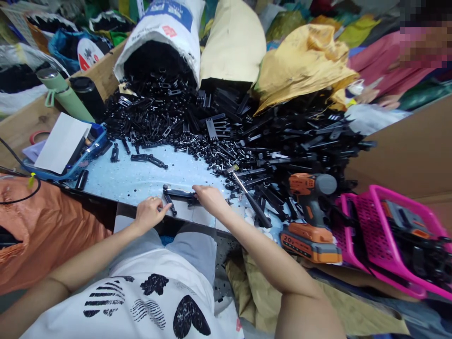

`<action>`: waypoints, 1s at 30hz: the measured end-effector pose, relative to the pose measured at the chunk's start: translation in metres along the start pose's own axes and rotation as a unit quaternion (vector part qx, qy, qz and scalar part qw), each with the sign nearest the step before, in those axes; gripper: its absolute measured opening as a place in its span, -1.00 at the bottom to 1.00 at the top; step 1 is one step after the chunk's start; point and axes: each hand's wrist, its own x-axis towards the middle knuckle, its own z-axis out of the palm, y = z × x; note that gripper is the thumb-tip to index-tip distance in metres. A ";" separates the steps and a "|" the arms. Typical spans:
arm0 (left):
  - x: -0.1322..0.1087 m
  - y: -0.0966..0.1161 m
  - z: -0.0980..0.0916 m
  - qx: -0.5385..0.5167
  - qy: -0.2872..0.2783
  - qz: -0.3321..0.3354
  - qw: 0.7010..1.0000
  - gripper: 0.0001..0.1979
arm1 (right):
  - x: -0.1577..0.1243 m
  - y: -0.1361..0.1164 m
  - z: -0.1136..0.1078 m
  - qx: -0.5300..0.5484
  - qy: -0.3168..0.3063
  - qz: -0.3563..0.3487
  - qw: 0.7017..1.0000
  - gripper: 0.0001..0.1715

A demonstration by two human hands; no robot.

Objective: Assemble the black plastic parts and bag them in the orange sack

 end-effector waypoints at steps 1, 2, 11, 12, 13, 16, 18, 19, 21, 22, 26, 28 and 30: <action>-0.001 0.007 0.002 0.011 -0.031 -0.024 0.999 -0.57 | 0.001 -0.006 0.006 0.021 0.045 -0.029 0.998 -0.60; -0.001 0.013 0.004 0.022 -0.060 -0.047 0.997 -0.57 | 0.004 -0.014 0.013 0.042 0.085 -0.066 0.993 -0.54; 0.008 0.033 0.020 0.045 -0.114 -0.134 0.983 -0.63 | 0.037 -0.040 0.063 0.152 0.119 -0.133 0.972 -0.47; 0.007 0.031 0.020 0.045 -0.113 -0.135 0.983 -0.63 | 0.037 -0.038 0.064 0.157 0.117 -0.135 0.971 -0.47; 0.007 0.028 0.020 0.046 -0.113 -0.132 0.984 -0.64 | 0.036 -0.037 0.064 0.168 0.117 -0.134 0.970 -0.48; 0.008 0.021 0.019 0.039 -0.118 -0.112 0.986 -0.65 | 0.033 -0.038 0.063 0.201 0.124 -0.118 0.965 -0.48; 0.011 0.019 0.020 0.032 -0.116 -0.103 0.987 -0.66 | 0.032 -0.041 0.062 0.200 0.122 -0.096 0.967 -0.48; 0.012 0.019 0.020 0.031 -0.113 -0.103 0.988 -0.66 | 0.032 -0.042 0.062 0.197 0.120 -0.087 0.969 -0.49; 0.014 0.019 0.021 0.033 -0.110 -0.102 0.988 -0.65 | 0.032 -0.044 0.062 0.198 0.120 -0.079 0.970 -0.49; 0.015 0.019 0.021 0.035 -0.109 -0.100 0.988 -0.64 | 0.032 -0.044 0.062 0.201 0.120 -0.078 0.969 -0.49; 0.015 0.019 0.024 0.049 -0.109 -0.101 0.988 -0.66 | 0.033 -0.047 0.065 0.143 0.107 -0.037 0.983 -0.48; 0.014 0.018 0.025 0.054 -0.110 -0.102 0.987 -0.66 | 0.035 -0.050 0.066 0.110 0.096 -0.022 0.989 -0.48; 0.014 0.015 0.024 0.058 -0.114 -0.083 0.988 -0.64 | 0.036 -0.053 0.065 0.103 0.091 -0.022 0.990 -0.49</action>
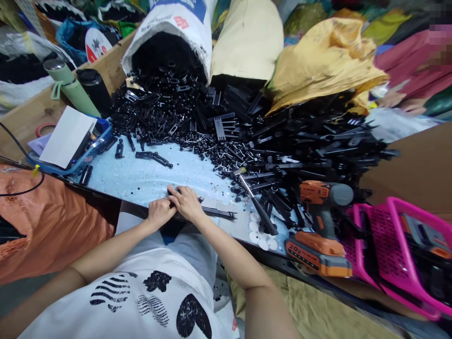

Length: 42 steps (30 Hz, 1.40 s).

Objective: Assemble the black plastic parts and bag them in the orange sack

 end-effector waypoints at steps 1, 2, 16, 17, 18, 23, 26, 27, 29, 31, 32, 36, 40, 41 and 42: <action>0.000 -0.003 -0.002 0.005 -0.005 0.017 1.000 -0.63 | 0.000 -0.002 -0.001 0.001 0.001 -0.002 1.000 -0.50; 0.001 -0.006 -0.004 0.013 -0.014 0.035 0.999 -0.63 | -0.001 -0.004 -0.003 0.002 0.006 -0.006 1.000 -0.50; 0.046 0.023 -0.008 0.015 -0.015 0.383 0.924 -0.46 | -0.094 0.082 -0.013 -0.109 0.104 -0.065 0.987 -0.38; 0.046 0.024 -0.006 0.012 -0.011 0.376 0.927 -0.48 | -0.090 0.088 -0.014 -0.117 0.076 -0.070 0.988 -0.41; 0.045 0.024 -0.005 0.011 -0.006 0.371 0.928 -0.49 | -0.086 0.093 -0.015 -0.124 0.045 -0.081 0.988 -0.44; 0.042 0.023 -0.008 0.013 -0.017 0.365 0.931 -0.48 | -0.066 0.115 -0.029 -0.117 -0.070 -0.181 0.974 -0.44; 0.041 0.026 -0.008 0.019 -0.018 0.360 0.932 -0.48 | -0.059 0.124 -0.034 -0.123 -0.090 -0.205 0.967 -0.42; 0.039 0.027 -0.007 0.019 -0.016 0.353 0.935 -0.48 | -0.057 0.126 -0.036 -0.131 -0.097 -0.207 0.965 -0.41; 0.036 0.031 -0.007 0.020 -0.008 0.330 0.944 -0.47 | -0.055 0.128 -0.040 -0.150 -0.110 -0.205 0.961 -0.42; 0.032 0.033 -0.009 0.028 -0.003 0.312 0.950 -0.43 | -0.056 0.126 -0.046 -0.167 -0.111 -0.183 0.962 -0.41; 0.030 0.033 -0.012 0.033 0.000 0.309 0.951 -0.42 | -0.058 0.123 -0.050 -0.173 -0.105 -0.162 0.966 -0.40; 0.026 0.019 -0.036 0.031 -0.043 0.384 0.922 -0.49 | -0.067 0.105 -0.062 -0.156 -0.073 -0.080 0.982 -0.26; 0.023 -0.002 -0.053 -0.034 -0.087 0.457 0.885 -0.53 | -0.072 0.090 -0.071 -0.088 -0.062 -0.060 0.992 -0.25; 0.022 -0.005 -0.053 -0.047 -0.084 0.461 0.882 -0.54 | -0.072 0.086 -0.073 -0.070 -0.063 -0.062 0.994 -0.25; 0.022 -0.007 -0.051 -0.056 -0.077 0.460 0.883 -0.55 | -0.072 0.083 -0.075 -0.056 -0.062 -0.067 0.994 -0.25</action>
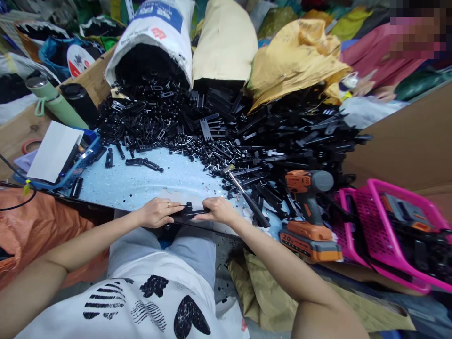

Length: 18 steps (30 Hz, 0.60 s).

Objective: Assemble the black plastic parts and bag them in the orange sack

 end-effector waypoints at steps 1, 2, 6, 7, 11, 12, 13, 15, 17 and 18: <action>-0.001 -0.001 0.003 0.000 0.010 -0.011 1.000 -0.58 | 0.000 -0.004 -0.002 0.011 0.002 -0.008 1.000 -0.26; -0.001 -0.003 0.007 0.004 0.018 -0.033 0.999 -0.60 | 0.000 -0.008 -0.005 0.017 0.005 -0.018 1.000 -0.27; 0.006 -0.008 0.021 0.049 0.045 -0.140 0.988 -0.56 | -0.001 -0.026 -0.012 -0.005 0.017 -0.041 0.999 -0.29; 0.008 -0.009 0.023 0.063 0.050 -0.154 0.985 -0.54 | 0.000 -0.028 -0.012 -0.018 0.018 -0.034 0.999 -0.28; 0.019 -0.009 0.022 0.114 0.055 -0.212 0.969 -0.49 | 0.005 -0.028 -0.011 -0.065 -0.007 0.038 0.997 -0.28; 0.022 -0.008 0.021 0.122 0.053 -0.229 0.964 -0.47 | 0.007 -0.026 -0.011 -0.070 -0.021 0.054 0.996 -0.30; 0.025 -0.008 0.019 0.127 0.051 -0.244 0.960 -0.45 | 0.009 -0.024 -0.011 -0.071 -0.035 0.066 0.995 -0.32; 0.029 -0.007 0.016 0.124 0.050 -0.256 0.957 -0.42 | 0.011 -0.022 -0.013 -0.068 -0.061 0.079 0.993 -0.35; 0.030 -0.008 0.012 0.112 0.050 -0.246 0.961 -0.42 | 0.011 -0.024 -0.015 -0.070 -0.079 0.082 0.991 -0.36; 0.030 -0.009 0.010 0.107 0.047 -0.231 0.966 -0.43 | 0.010 -0.025 -0.016 -0.074 -0.084 0.081 0.990 -0.37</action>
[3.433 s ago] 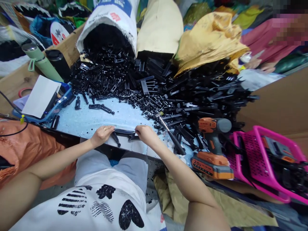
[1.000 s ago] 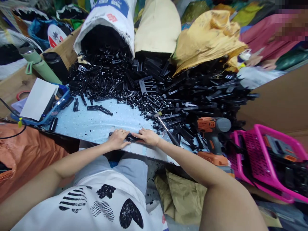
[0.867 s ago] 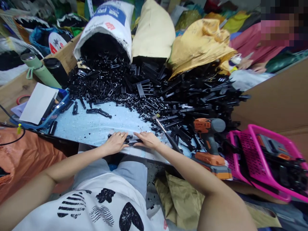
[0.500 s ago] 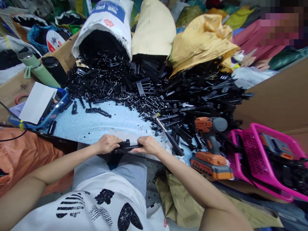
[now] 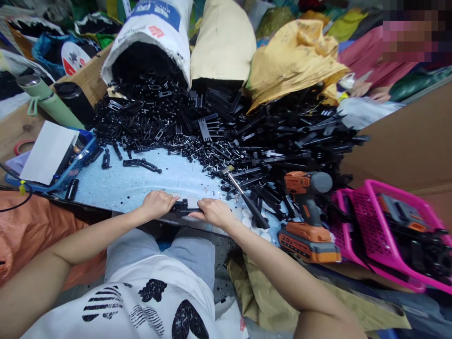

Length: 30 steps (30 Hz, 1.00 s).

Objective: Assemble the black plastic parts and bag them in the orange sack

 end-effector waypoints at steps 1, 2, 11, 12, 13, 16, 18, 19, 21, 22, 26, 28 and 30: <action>0.000 -0.002 -0.002 -0.004 -0.004 0.019 1.000 -0.45 | -0.002 -0.002 -0.001 -0.003 -0.005 -0.004 1.000 -0.38; -0.001 -0.004 -0.003 -0.006 -0.008 0.038 0.999 -0.47 | -0.004 -0.003 -0.001 -0.005 -0.009 -0.008 1.000 -0.39; 0.006 -0.022 0.016 0.051 0.042 0.021 0.998 -0.46 | -0.010 0.033 0.018 -0.022 0.120 0.098 0.988 -0.49; 0.008 -0.023 0.020 0.059 0.043 0.018 0.997 -0.46 | -0.011 0.044 0.022 -0.043 0.151 0.158 0.975 -0.51; 0.010 -0.024 0.022 0.067 0.042 0.026 0.997 -0.47 | -0.013 0.056 0.026 -0.067 0.170 0.220 0.958 -0.53; 0.007 -0.024 0.025 0.077 0.047 0.080 0.993 -0.55 | -0.022 0.083 0.036 -0.118 0.173 0.338 0.917 -0.55; 0.002 -0.024 0.026 0.074 0.062 0.088 0.991 -0.61 | -0.028 0.085 0.038 -0.122 0.186 0.334 0.916 -0.52; 0.000 -0.025 0.027 0.073 0.065 0.077 0.992 -0.62 | -0.028 0.082 0.038 -0.116 0.199 0.300 0.926 -0.49; 0.001 -0.027 0.029 0.070 0.059 0.053 0.994 -0.60 | -0.021 0.068 0.037 -0.097 0.209 0.186 0.955 -0.41; 0.004 -0.028 0.031 0.066 0.053 0.046 0.995 -0.59 | -0.014 0.059 0.037 -0.087 0.198 0.121 0.969 -0.38; 0.017 -0.033 0.026 0.047 0.047 0.038 0.997 -0.55 | 0.020 0.033 0.039 -0.057 0.103 -0.021 0.993 -0.36; 0.016 -0.034 0.012 0.050 0.048 0.061 0.996 -0.52 | 0.025 0.028 0.035 -0.034 0.082 -0.052 0.995 -0.29; 0.006 -0.031 -0.008 0.039 0.053 0.118 0.991 -0.47 | 0.015 0.022 0.023 -0.001 0.094 -0.093 0.991 -0.21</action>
